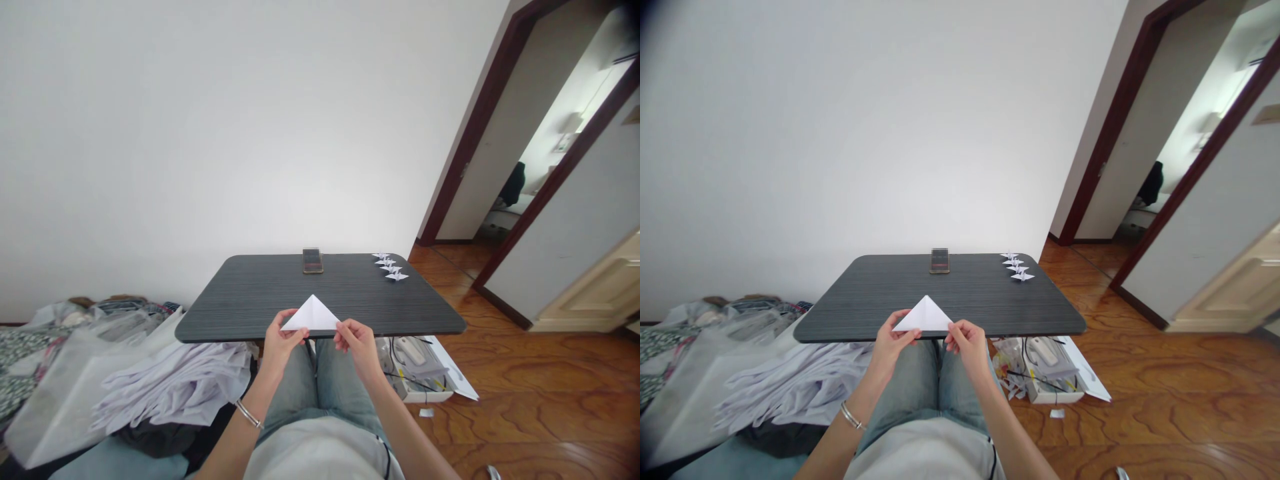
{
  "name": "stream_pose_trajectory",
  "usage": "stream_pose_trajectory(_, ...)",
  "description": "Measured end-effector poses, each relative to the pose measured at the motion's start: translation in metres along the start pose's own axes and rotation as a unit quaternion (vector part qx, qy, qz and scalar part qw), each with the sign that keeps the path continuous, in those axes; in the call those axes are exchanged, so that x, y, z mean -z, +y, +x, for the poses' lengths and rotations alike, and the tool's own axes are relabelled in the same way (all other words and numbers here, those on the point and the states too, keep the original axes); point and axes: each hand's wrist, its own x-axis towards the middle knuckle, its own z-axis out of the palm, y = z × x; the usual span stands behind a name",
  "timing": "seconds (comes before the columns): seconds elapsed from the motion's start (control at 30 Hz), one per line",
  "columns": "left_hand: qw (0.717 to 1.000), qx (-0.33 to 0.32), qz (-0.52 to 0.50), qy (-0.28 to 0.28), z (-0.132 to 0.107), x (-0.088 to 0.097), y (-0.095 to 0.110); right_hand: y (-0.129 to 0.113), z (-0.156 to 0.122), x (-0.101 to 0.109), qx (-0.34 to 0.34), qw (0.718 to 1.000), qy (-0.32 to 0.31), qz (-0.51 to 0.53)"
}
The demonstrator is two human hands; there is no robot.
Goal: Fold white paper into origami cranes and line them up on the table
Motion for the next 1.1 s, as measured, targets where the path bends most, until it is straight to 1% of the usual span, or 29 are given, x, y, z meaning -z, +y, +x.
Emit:
stream_pose_trajectory(0.17,1.0,-0.005,0.005,0.003,0.002,0.014,0.005,-0.001,0.001,0.003,0.0,1.0,0.01,-0.004)
stream_pose_trajectory(0.37,0.999,-0.023,0.003,0.035,0.005,0.031,0.007,0.001,0.004,0.006,0.011,0.999,0.029,-0.006)
stream_pose_trajectory(0.47,0.998,-0.028,-0.015,0.056,0.006,0.035,0.008,0.003,0.005,0.008,0.015,0.999,0.031,-0.002)
stream_pose_trajectory(0.57,0.998,-0.023,-0.04,0.053,0.004,0.03,0.012,0.004,0.005,0.008,0.016,1.0,0.025,-0.001)
stream_pose_trajectory(0.67,0.999,-0.015,-0.036,-0.002,0.001,0.019,0.017,0.004,0.004,0.008,0.015,1.0,0.013,-0.002)
stream_pose_trajectory(0.7,0.999,-0.013,-0.03,-0.013,0.0,0.015,0.017,0.004,0.003,0.008,0.015,1.0,0.006,-0.004)
stream_pose_trajectory(0.8,1.0,-0.004,-0.013,-0.004,0.001,0.008,0.017,0.003,0.003,0.008,0.02,0.999,-0.026,-0.025)
stream_pose_trajectory(0.9,1.0,0.011,-0.004,0.001,0.003,0.008,0.014,0.003,0.006,0.008,0.017,0.998,-0.052,-0.044)
stream_pose_trajectory(1.0,1.0,0.023,0.006,-0.011,0.002,0.01,0.012,0.004,0.009,0.008,0.006,0.998,-0.059,-0.035)
stream_pose_trajectory(1.1,1.0,0.027,0.006,-0.012,0.001,0.01,0.01,0.005,0.01,0.006,0.001,0.998,-0.048,-0.034)
